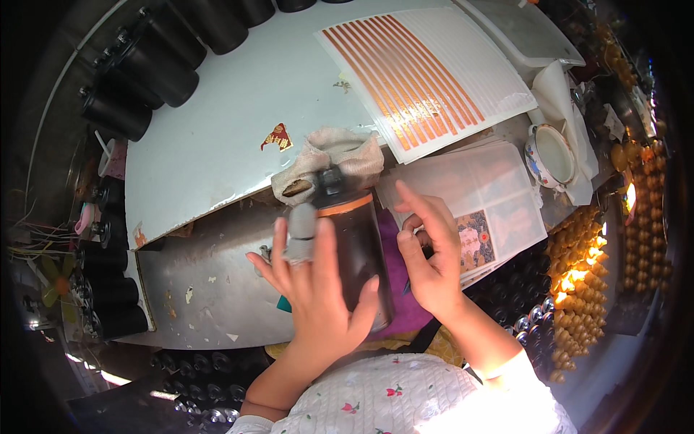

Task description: The person applies decorative labels and orange bands to black cylindrical containers. They peel the backing from a label, align it on the container, and smooth it down with a purple cloth. The person then wraps an orange band around the container's neck and secures it.

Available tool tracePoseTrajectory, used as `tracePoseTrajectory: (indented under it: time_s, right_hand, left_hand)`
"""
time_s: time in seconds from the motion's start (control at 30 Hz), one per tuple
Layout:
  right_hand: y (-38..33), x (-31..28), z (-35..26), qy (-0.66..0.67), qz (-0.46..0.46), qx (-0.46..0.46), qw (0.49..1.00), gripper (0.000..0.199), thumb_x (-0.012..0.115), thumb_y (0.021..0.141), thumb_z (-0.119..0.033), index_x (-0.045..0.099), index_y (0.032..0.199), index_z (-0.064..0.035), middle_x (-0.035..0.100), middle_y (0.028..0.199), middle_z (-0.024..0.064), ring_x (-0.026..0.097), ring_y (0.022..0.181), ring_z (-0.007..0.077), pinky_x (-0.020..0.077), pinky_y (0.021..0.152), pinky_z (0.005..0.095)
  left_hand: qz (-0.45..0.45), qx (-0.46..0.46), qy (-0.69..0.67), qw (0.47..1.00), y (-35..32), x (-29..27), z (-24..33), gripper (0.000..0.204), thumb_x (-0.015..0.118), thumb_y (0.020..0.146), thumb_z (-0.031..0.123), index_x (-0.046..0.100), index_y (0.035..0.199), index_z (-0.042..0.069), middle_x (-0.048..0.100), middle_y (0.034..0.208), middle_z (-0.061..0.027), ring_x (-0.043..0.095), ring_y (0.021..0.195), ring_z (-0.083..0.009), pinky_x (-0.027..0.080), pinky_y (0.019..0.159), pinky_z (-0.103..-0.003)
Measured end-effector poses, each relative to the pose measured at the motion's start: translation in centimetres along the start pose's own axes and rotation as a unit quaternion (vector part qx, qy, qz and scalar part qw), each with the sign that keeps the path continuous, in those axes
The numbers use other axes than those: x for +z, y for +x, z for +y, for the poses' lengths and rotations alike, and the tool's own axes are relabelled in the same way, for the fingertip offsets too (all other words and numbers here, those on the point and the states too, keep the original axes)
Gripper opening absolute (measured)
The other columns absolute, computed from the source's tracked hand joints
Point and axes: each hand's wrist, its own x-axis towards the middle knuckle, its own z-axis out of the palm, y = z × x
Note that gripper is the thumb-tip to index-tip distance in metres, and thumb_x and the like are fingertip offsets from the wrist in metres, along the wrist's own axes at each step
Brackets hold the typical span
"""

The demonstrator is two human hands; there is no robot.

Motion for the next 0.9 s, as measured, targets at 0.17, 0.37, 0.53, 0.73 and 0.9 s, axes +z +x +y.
tracePoseTrajectory:
  time_s: [0.17, 0.37, 0.53, 0.73, 0.9]
  right_hand:
    - [-0.5, 0.1, -1.0, -0.048, -0.077, -0.036, 0.995, 0.056, 0.066, 0.082, 0.004, 0.058, 0.137, -0.0055, 0.056, 0.112, 0.0103, 0.057, 0.078, 0.0137, 0.049, 0.068, 0.0255]
    - [-0.9, 0.5, -0.8, -0.058, -0.062, -0.041, 0.996, 0.057, 0.07, 0.081, -0.002, 0.058, 0.137, -0.0056, 0.057, 0.113, 0.012, 0.06, 0.087, 0.0198, 0.0506, 0.078, 0.0309]
    - [-0.8, 0.4, -0.9, -0.089, -0.067, -0.063, 0.992, 0.056, 0.069, 0.083, -0.005, 0.058, 0.138, -0.0055, 0.057, 0.114, 0.0128, 0.06, 0.087, 0.021, 0.0503, 0.078, 0.032]
    - [-1.1, 0.4, -0.8, -0.083, -0.068, -0.052, 0.993, 0.056, 0.069, 0.083, -0.005, 0.058, 0.138, -0.0046, 0.056, 0.115, 0.0135, 0.06, 0.087, 0.0207, 0.0501, 0.078, 0.0319]
    - [-1.4, 0.7, -1.3, -0.062, -0.06, -0.035, 0.996, 0.054, 0.067, 0.085, -0.001, 0.058, 0.137, -0.0045, 0.056, 0.116, 0.0133, 0.06, 0.088, 0.0189, 0.0506, 0.078, 0.03]
  left_hand:
    - [-0.007, -0.033, -0.072, 0.997, -1.0, 0.7, -0.7, 0.087, 0.064, 0.087, 0.029, 0.019, 0.153, -0.006, 0.032, 0.15, -0.0279, 0.016, 0.145, -0.0512, -0.008, 0.108, -0.073]
    - [-0.039, 0.01, 0.011, 0.999, 0.5, -0.5, 0.4, 0.076, 0.06, 0.086, 0.022, 0.032, 0.152, -0.001, 0.056, 0.109, -0.021, 0.026, 0.143, -0.0498, -0.011, 0.108, -0.073]
    - [-0.057, 0.026, 0.039, 0.997, 1.5, -0.9, 0.7, 0.079, 0.056, 0.086, 0.02, 0.023, 0.154, -0.003, 0.054, 0.113, -0.0214, 0.019, 0.145, -0.0493, -0.012, 0.111, -0.068]
    - [0.016, -0.033, -0.066, 0.997, -1.0, 0.8, -0.9, 0.085, 0.06, 0.085, 0.025, 0.021, 0.154, -0.004, 0.054, 0.117, -0.0226, 0.019, 0.145, -0.0492, -0.01, 0.112, -0.067]
    - [-0.022, 0.0, 0.029, 0.999, 1.0, -1.3, 0.4, 0.077, 0.06, 0.084, 0.023, 0.033, 0.154, 0.005, 0.057, 0.113, -0.0192, 0.023, 0.145, -0.047, -0.011, 0.112, -0.067]
